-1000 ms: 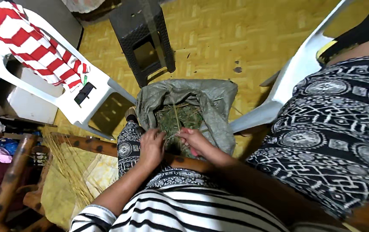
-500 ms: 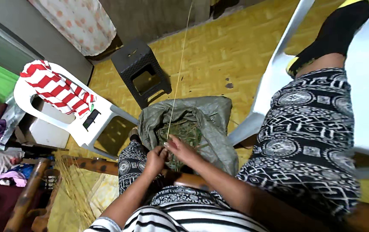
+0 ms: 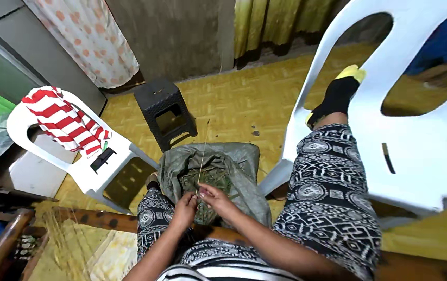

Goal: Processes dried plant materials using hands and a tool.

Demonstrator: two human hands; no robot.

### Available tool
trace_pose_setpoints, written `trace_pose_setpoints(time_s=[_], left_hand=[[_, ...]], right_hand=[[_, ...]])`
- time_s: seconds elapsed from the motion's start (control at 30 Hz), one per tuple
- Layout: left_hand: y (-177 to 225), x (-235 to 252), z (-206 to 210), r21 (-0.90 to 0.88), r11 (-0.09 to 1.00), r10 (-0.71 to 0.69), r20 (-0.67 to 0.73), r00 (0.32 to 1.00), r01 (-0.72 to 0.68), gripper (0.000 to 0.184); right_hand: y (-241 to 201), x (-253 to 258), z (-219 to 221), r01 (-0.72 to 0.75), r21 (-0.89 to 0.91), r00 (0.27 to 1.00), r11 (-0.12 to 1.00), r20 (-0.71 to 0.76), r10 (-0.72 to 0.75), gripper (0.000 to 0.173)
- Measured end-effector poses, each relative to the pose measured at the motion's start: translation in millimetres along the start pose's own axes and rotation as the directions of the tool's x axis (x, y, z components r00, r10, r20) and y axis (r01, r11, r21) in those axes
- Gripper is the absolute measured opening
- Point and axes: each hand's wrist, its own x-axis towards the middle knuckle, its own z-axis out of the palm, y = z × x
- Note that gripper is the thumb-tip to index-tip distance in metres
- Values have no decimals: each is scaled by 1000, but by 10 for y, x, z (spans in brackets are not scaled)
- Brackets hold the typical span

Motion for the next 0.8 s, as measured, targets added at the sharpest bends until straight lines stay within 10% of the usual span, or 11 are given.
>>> trace_pose_setpoints(time_s=[0.8], left_hand=[[-309, -261, -393, 66, 981, 180, 6, 984, -180, 29]], right_hand=[[-336, 97, 226, -89, 187, 984, 978, -136, 116, 42]])
